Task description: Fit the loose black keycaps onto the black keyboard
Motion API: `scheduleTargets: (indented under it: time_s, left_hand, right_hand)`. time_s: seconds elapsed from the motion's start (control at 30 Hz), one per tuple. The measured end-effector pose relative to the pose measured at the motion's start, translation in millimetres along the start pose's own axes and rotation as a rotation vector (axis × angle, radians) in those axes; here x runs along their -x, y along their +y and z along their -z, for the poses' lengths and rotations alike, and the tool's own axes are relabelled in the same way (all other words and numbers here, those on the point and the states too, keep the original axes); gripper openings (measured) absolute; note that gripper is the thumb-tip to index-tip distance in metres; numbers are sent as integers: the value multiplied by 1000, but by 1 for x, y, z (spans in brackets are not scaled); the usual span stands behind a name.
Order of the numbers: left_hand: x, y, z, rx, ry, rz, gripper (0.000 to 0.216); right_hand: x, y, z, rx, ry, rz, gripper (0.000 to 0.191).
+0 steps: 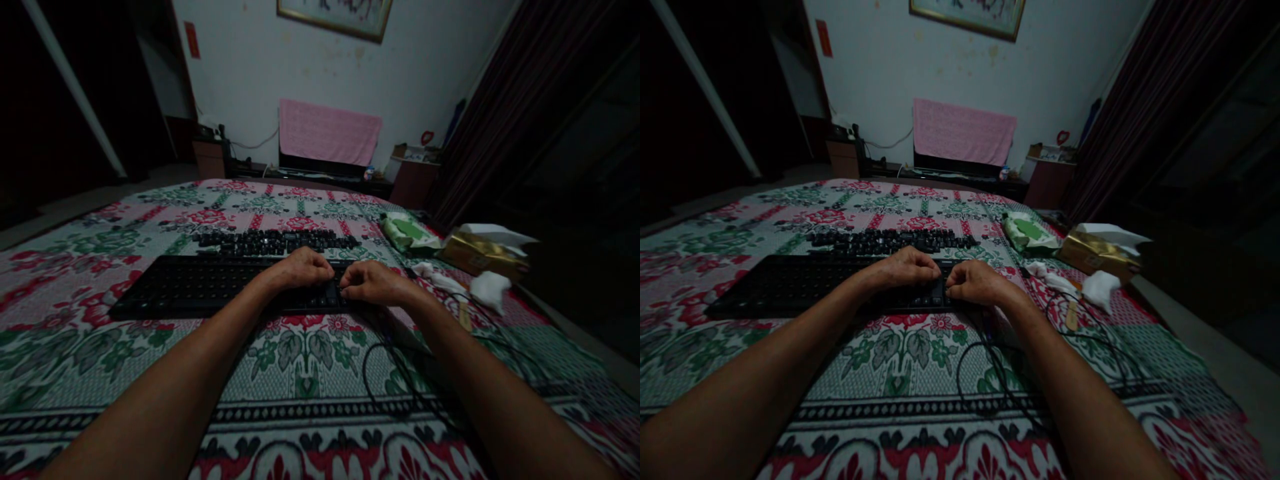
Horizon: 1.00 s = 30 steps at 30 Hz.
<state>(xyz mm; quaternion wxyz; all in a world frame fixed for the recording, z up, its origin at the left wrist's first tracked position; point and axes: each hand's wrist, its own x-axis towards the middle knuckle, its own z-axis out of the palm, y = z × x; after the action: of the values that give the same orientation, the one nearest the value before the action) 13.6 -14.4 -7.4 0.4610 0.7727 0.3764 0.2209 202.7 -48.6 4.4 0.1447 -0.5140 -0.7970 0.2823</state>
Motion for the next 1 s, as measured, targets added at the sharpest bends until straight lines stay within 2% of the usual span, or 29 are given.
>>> scheduleTargets:
  time_s: [0.2, 0.3, 0.4, 0.57, 0.8, 1.0]
  left_hand:
    - [0, 1, -1, 6, -2, 17, 23]
    - [1, 2, -1, -16, -41, 8, 24]
    - [1, 2, -3, -108, -72, -27, 26]
    - [-1, 3, -7, -299, -44, -113, 25]
    - [0, 5, -6, -332, -65, -109, 29]
    - [-3, 4, -13, -391, 37, -101, 29]
  right_hand:
    - [1, 2, 1, -33, -7, 20, 17]
    - [1, 1, 2, -40, -8, 12, 16]
    - [0, 1, 3, -64, -16, -2, 17]
    - [1, 3, 5, -53, -36, 1, 18]
    - [3, 1, 7, -3, -55, 47, 20]
    - [1, 0, 8, 47, -78, 92, 18]
